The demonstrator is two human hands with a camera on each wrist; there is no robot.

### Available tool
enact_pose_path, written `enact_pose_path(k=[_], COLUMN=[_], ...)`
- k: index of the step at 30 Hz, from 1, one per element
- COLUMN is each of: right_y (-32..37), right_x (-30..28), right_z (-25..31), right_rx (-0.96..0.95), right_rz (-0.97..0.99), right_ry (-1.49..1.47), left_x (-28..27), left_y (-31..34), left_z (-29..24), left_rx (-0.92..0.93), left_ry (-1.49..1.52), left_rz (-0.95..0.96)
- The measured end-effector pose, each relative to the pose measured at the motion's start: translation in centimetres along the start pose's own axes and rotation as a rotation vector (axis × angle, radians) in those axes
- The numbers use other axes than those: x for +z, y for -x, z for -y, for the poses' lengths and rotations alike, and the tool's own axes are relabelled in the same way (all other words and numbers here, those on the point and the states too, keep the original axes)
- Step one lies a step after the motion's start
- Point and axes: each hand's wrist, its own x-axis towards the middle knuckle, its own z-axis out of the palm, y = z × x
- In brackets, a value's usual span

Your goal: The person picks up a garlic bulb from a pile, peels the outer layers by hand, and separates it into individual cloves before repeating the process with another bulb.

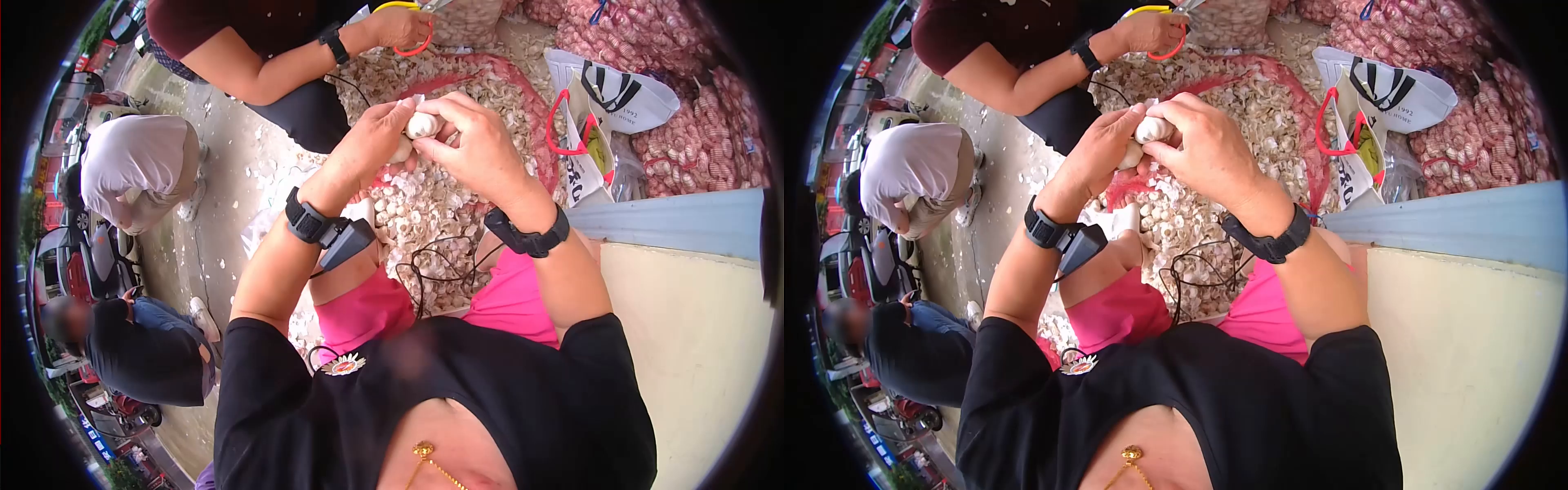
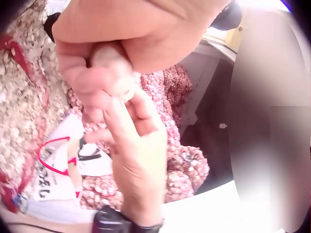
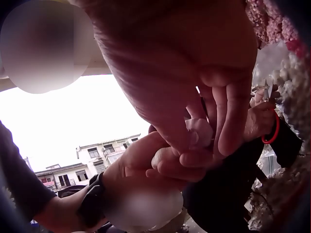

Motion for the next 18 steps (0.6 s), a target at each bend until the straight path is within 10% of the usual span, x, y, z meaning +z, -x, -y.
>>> enact_pose_path(k=[6,18], right_y=[0.2,2.1], right_x=[-2.9,-2.3], right_z=[0.1,-1.4], right_rx=[0.242,0.181], right_rz=[-0.119,-0.108], right_ry=[-0.783,-0.688], left_x=[3.0,6.0], left_y=[0.2,0.3], left_z=[-0.9,1.2], left_rx=[0.203,0.380], left_ry=[-0.026,0.070], left_rz=[-0.238,-0.284])
